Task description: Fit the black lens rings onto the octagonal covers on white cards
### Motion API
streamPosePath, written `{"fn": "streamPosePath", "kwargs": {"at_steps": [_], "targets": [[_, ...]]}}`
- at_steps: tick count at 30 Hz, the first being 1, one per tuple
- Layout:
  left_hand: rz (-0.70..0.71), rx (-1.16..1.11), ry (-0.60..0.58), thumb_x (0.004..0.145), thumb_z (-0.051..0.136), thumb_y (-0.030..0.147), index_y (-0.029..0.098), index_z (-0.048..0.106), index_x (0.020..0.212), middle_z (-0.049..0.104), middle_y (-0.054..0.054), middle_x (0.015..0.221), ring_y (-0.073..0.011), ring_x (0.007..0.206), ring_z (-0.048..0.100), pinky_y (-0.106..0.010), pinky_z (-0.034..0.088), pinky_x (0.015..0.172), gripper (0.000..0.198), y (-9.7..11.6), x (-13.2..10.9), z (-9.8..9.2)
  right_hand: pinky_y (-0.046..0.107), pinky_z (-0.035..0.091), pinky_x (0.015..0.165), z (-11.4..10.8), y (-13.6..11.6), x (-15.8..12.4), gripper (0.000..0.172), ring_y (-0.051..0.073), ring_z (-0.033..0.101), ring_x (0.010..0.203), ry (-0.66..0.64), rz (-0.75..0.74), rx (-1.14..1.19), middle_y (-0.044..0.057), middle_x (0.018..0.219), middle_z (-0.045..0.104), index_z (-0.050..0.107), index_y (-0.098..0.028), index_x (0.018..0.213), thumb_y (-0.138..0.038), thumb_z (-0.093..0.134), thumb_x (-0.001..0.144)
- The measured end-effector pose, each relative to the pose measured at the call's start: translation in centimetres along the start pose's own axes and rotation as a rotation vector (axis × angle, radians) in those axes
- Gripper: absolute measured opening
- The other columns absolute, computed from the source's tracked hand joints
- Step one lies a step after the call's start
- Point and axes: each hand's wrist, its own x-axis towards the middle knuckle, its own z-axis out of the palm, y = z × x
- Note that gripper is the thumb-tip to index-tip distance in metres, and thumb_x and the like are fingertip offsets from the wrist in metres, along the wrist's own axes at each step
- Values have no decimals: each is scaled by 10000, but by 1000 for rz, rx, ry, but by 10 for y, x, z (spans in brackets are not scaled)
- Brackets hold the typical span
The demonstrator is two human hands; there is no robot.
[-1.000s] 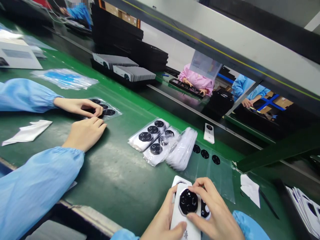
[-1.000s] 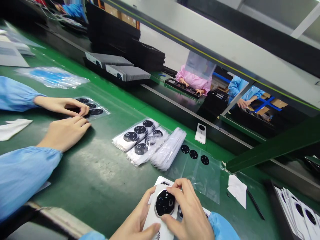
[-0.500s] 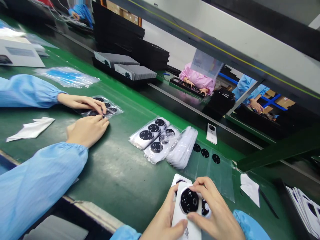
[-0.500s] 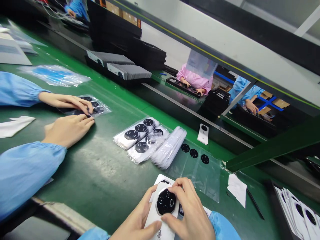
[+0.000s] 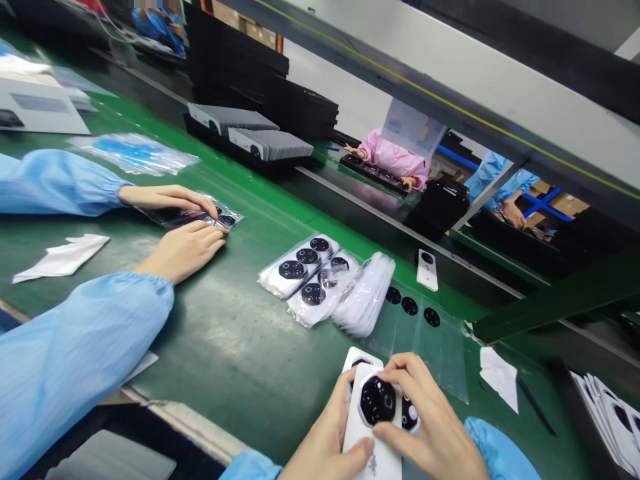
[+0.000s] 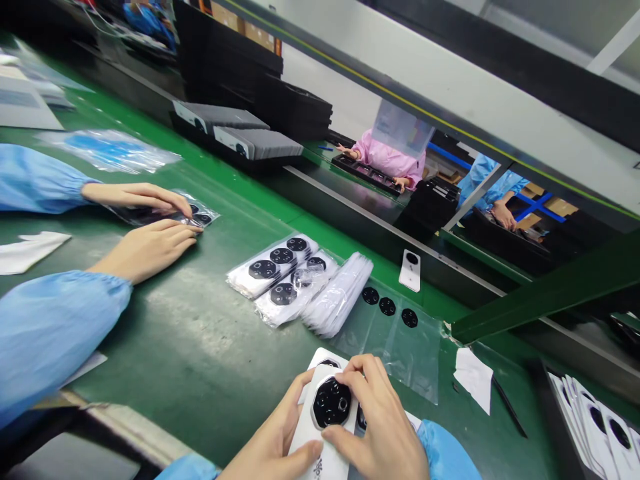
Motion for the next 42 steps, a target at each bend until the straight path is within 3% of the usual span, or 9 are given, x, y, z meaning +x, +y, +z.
{"fn": "streamPosePath", "kwargs": {"at_steps": [18, 25, 29, 33, 42], "targets": [[-3, 45, -8, 789, 631, 289, 248, 203, 1325, 571, -70, 1034, -185, 782, 589, -298, 442, 709, 688, 2, -1, 0, 309, 479, 837, -3, -2, 1, 403, 212, 507, 1002, -69, 68, -31, 56, 1055, 487, 514, -210, 1003, -31, 621, 658], [-101, 1, 80, 762, 631, 361, 268, 269, 1331, 612, -50, 1013, -176, 732, 599, -273, 449, 661, 681, 7, -4, 4, 331, 479, 811, -2, -5, 2, 381, 223, 502, 981, -68, 96, -68, 63, 1032, 485, 530, -198, 978, -36, 631, 648], [-189, 102, 223, 816, 522, 488, 277, 388, 1293, 665, -12, 920, -191, 715, 615, -275, 446, 676, 539, 18, -4, 5, 319, 489, 770, -2, -10, 3, 358, 217, 514, 954, -63, 121, -88, 49, 1015, 491, 538, -218, 960, -50, 619, 654], [-188, 231, 330, 834, 460, 566, 261, 482, 1202, 669, -5, 925, -214, 817, 606, -276, 430, 740, 479, 26, -3, 11, 304, 500, 722, 1, -13, 2, 344, 209, 538, 912, -45, 151, -119, 36, 991, 504, 544, -233, 934, -61, 625, 648], [-105, 329, 310, 881, 408, 532, 226, 466, 1165, 615, -33, 1044, -194, 812, 558, -285, 394, 809, 421, 20, -2, 12, 293, 505, 664, 8, -14, -2, 386, 189, 560, 801, 29, 146, -216, 7, 889, 524, 551, -233, 941, -51, 692, 631]]}}
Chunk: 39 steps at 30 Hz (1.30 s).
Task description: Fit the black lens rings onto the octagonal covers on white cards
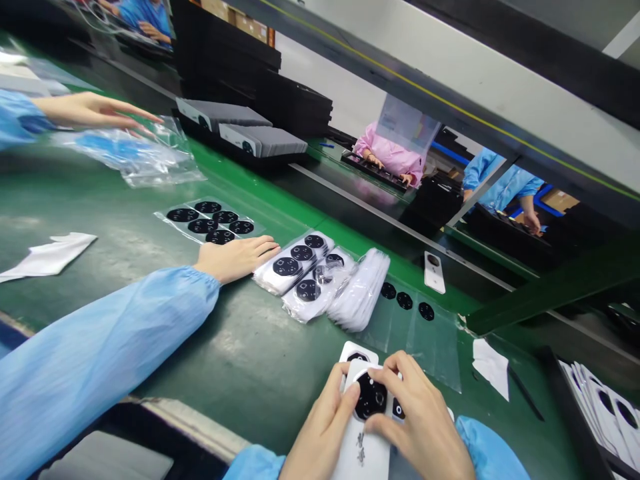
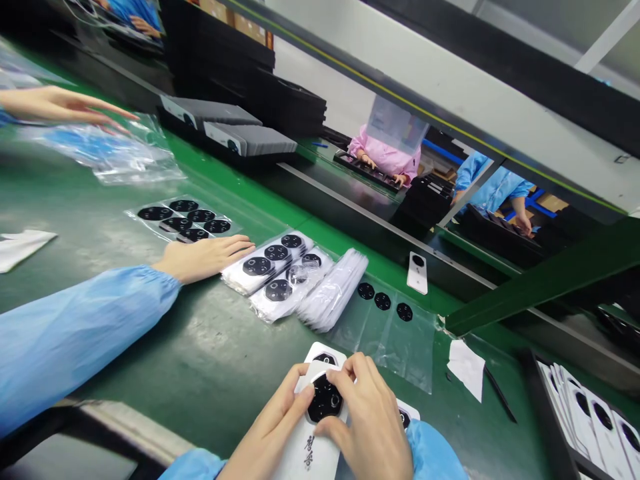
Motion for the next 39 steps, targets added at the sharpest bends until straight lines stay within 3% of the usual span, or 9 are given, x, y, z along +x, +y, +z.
{"fn": "streamPosePath", "kwargs": {"at_steps": [12, 17, 21, 25, 34, 39], "targets": [[33, -34, 3, 894, 412, 508, 214, 467, 1124, 623, -14, 926, -163, 686, 535, -255, 396, 693, 377, -1, 0, 0, 296, 530, 662, 16, 6, -9, 528, 191, 587, 796, 103, -18, 96, 21, 915, 532, 515, -247, 1127, -23, 661, 672], [43, -72, -1, 896, 415, 505, 220, 464, 1127, 607, -22, 1035, -166, 753, 555, -253, 404, 714, 370, -1, 2, -1, 295, 518, 699, 23, 10, -16, 614, 204, 577, 863, 188, -65, 153, 32, 976, 564, 468, -273, 1218, -5, 627, 689], [26, -125, -7, 895, 420, 507, 225, 456, 1130, 613, -11, 988, -148, 696, 546, -260, 402, 707, 369, 0, 2, 0, 306, 505, 732, 26, 16, -19, 427, 219, 564, 923, 276, -153, 191, 61, 1026, 599, 475, -256, 1231, -117, 548, 834], [12, -170, -19, 888, 433, 513, 219, 452, 1104, 617, 3, 895, -145, 677, 536, -257, 394, 696, 365, 2, 2, 2, 307, 500, 712, 29, 20, -20, 267, 204, 572, 849, 340, -148, 232, 71, 973, 617, 527, -229, 1159, -200, 510, 894], [17, -167, 40, 876, 460, 508, 228, 478, 1029, 596, 16, 790, -206, 862, 541, -263, 374, 726, 320, 7, 0, 4, 294, 501, 651, 33, 20, -20, 225, 188, 582, 764, 404, -157, 259, 60, 878, 631, 581, -220, 1113, -213, 526, 895], [40, -146, -28, 881, 463, 488, 220, 449, 1080, 594, -8, 902, -212, 887, 545, -289, 383, 771, 334, 2, 1, 2, 292, 505, 657, 33, 21, -20, 242, 187, 585, 767, 435, -183, 266, 52, 864, 653, 587, -215, 1116, -186, 549, 879]]}}
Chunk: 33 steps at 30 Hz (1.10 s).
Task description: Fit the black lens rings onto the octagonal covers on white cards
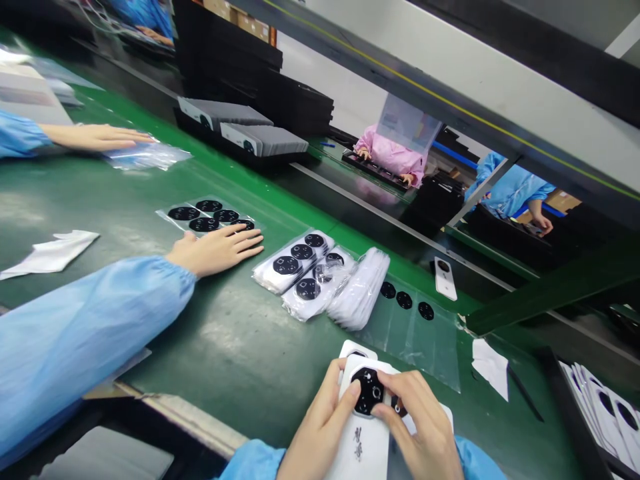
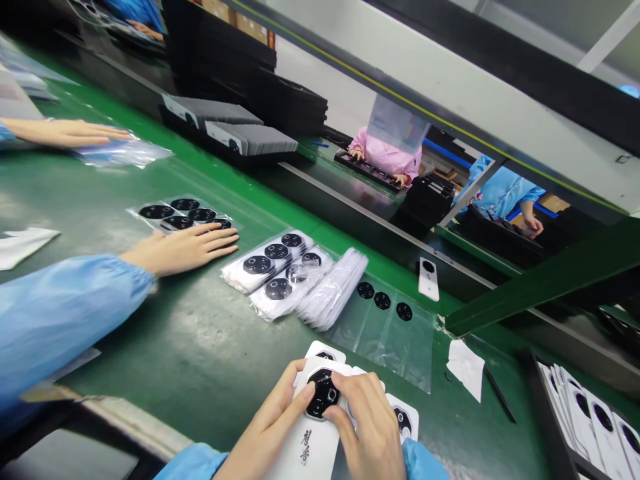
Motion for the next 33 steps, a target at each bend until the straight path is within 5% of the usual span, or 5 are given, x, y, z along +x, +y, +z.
{"fn": "streamPosePath", "kwargs": {"at_steps": [10, 16, 20, 26, 33], "targets": [[-24, -9, 18, 881, 460, 491, 214, 454, 1077, 590, -2, 847, -187, 819, 533, -268, 396, 722, 340, 5, -3, 3, 307, 542, 676, -14, 4, 6, 250, 207, 620, 814, -53, -48, -51, 56, 859, 698, 628, -227, 1073, -147, 597, 839], [-68, -102, 32, 853, 512, 495, 226, 475, 1064, 596, -6, 920, -151, 702, 546, -257, 412, 677, 343, 11, -3, 6, 272, 534, 668, -9, 1, 1, 253, 192, 623, 837, 109, 383, 256, 86, 1016, 651, 632, -213, 1075, -335, 539, 874], [-96, -176, 21, 844, 520, 510, 225, 486, 1034, 592, 14, 788, -126, 613, 531, -239, 403, 619, 343, 14, -4, 11, 227, 488, 518, -7, 3, 2, 318, 129, 578, 549, -68, 635, 644, 14, 664, 624, 644, -153, 887, -458, 572, 832], [-99, -230, -120, 687, 717, 503, 206, 436, 1091, 636, -23, 838, -132, 661, 563, -225, 403, 602, 575, 12, 0, 13, 234, 475, 484, -10, -4, 7, 342, 116, 561, 455, -91, 702, 828, -15, 526, 590, 598, -146, 725, -481, 627, 788], [-127, -237, -179, 660, 751, 463, 202, 470, 1076, 627, -15, 817, -133, 678, 561, -223, 401, 598, 565, 15, 3, 11, 239, 487, 504, -12, -10, 5, 332, 129, 582, 457, -94, 676, 847, -24, 494, 584, 565, -164, 709, -480, 614, 800]]}}
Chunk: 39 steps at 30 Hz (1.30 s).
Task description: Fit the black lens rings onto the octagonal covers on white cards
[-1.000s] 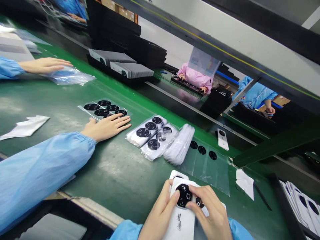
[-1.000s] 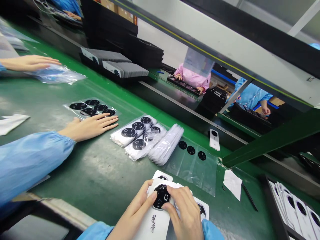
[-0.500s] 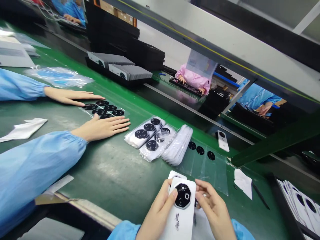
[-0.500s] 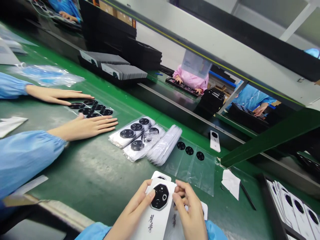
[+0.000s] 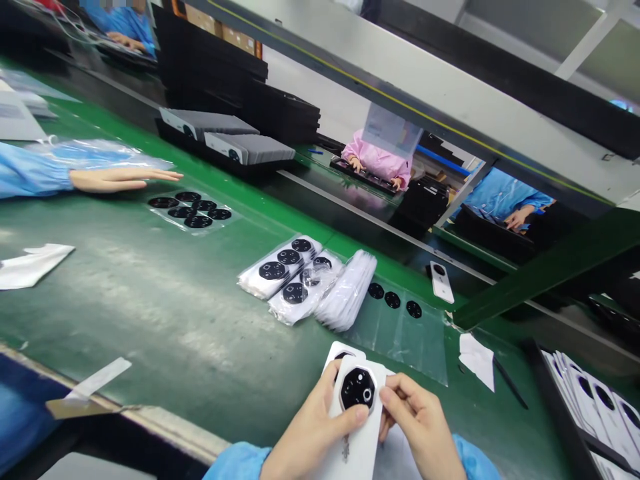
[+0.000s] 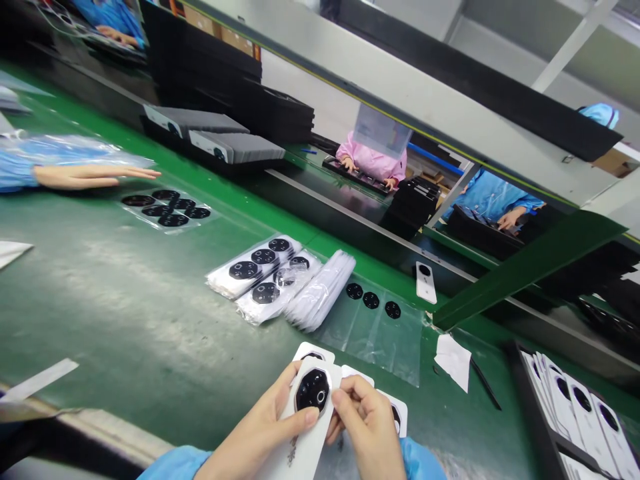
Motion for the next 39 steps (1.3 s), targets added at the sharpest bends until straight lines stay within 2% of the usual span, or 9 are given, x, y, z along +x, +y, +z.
{"fn": "streamPosePath", "kwargs": {"at_steps": [7, 11, 14, 19, 23, 27, 32, 35, 39], "targets": [[-42, 69, 30, 663, 754, 442, 205, 450, 1156, 652, -42, 931, -188, 816, 602, -259, 431, 698, 625, 5, -4, -1, 238, 485, 490, -2, 2, 0, 362, 123, 562, 439, 42, 23, 7, -16, 497, 587, 558, -169, 680, -511, 638, 765], [-56, 91, 50, 700, 731, 412, 219, 460, 1179, 666, -40, 976, -177, 795, 607, -233, 435, 661, 582, 8, -7, 0, 233, 473, 481, -3, 5, 1, 366, 110, 540, 427, 48, 31, 17, -22, 497, 566, 549, -172, 677, -517, 631, 769], [-54, 89, 64, 724, 717, 388, 207, 481, 1177, 663, -57, 1026, -193, 860, 611, -240, 449, 709, 542, 7, -7, 1, 221, 461, 476, -3, 5, 1, 367, 92, 521, 424, 52, 50, 30, -33, 511, 548, 541, -168, 691, -515, 640, 761], [-46, 24, -11, 755, 678, 437, 218, 410, 1280, 654, -77, 991, -212, 818, 636, -294, 480, 714, 629, -5, -3, -8, 188, 403, 424, -1, 8, 3, 422, 82, 493, 458, 63, 125, 54, -40, 571, 541, 510, -171, 710, -510, 748, 632], [15, 113, -6, 747, 683, 433, 236, 384, 1321, 616, -97, 1112, -262, 1001, 585, -362, 459, 855, 677, -16, -1, -17, 179, 331, 417, -1, 16, 5, 415, 69, 401, 451, 101, 90, 19, -65, 524, 450, 466, -178, 635, -514, 709, 662], [56, 156, 67, 720, 709, 412, 256, 482, 1242, 571, -67, 1210, -274, 1162, 484, -345, 397, 958, 590, -11, -4, -11, 186, 253, 431, -2, 19, 7, 428, 68, 300, 477, 173, 58, -17, -83, 526, 331, 385, -195, 599, -523, 639, 708], [19, 93, 119, 771, 637, 456, 193, 599, 925, 638, -30, 901, -232, 945, 581, -315, 445, 837, 306, 6, 1, 6, 214, 230, 451, 1, 11, 10, 382, 85, 260, 498, 194, -17, -165, -77, 529, 280, 361, -207, 560, -469, 598, 708], [3, 80, 148, 734, 675, 454, 171, 561, 770, 594, 2, 728, -174, 765, 582, -256, 450, 693, 308, 9, 9, 9, 222, 239, 464, 1, 11, 10, 356, 95, 274, 511, 203, -67, -266, -68, 540, 283, 356, -211, 553, -444, 560, 728], [-37, 48, 125, 675, 709, 480, 175, 507, 764, 594, 7, 681, -148, 617, 575, -244, 442, 579, 376, 7, 16, 8, 218, 267, 458, 0, 17, 5, 350, 98, 329, 487, 149, -51, -345, -69, 537, 302, 351, -217, 594, -461, 474, 812]]}}
